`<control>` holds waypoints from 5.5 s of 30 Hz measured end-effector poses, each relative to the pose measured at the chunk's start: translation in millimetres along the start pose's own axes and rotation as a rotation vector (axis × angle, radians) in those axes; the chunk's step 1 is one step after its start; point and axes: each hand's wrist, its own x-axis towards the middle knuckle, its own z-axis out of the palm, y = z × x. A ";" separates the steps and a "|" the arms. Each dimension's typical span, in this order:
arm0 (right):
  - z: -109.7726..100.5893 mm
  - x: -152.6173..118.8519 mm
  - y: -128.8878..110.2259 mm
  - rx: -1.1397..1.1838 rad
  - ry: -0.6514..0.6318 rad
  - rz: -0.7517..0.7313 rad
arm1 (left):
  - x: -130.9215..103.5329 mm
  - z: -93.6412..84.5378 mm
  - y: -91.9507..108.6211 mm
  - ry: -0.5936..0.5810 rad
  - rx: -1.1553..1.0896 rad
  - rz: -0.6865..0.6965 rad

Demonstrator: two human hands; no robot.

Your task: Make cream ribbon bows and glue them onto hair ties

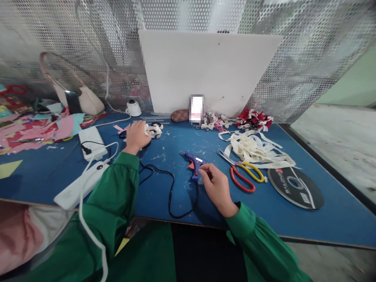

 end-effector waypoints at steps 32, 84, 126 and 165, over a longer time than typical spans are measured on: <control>-12.8 20.3 4.7 -0.456 -0.007 -0.097 | -126.0 -33.7 147.3 0.078 -0.518 0.325; -86.7 126.8 -75.3 0.772 -0.361 0.028 | -65.1 -101.5 188.3 -0.529 -1.633 0.057; -54.3 112.9 -73.8 0.222 -0.155 -0.259 | -63.2 -130.0 174.1 -0.212 -1.795 0.119; -68.1 96.8 -87.1 -0.022 0.041 -0.801 | -61.2 -128.1 169.1 -0.445 -1.316 0.215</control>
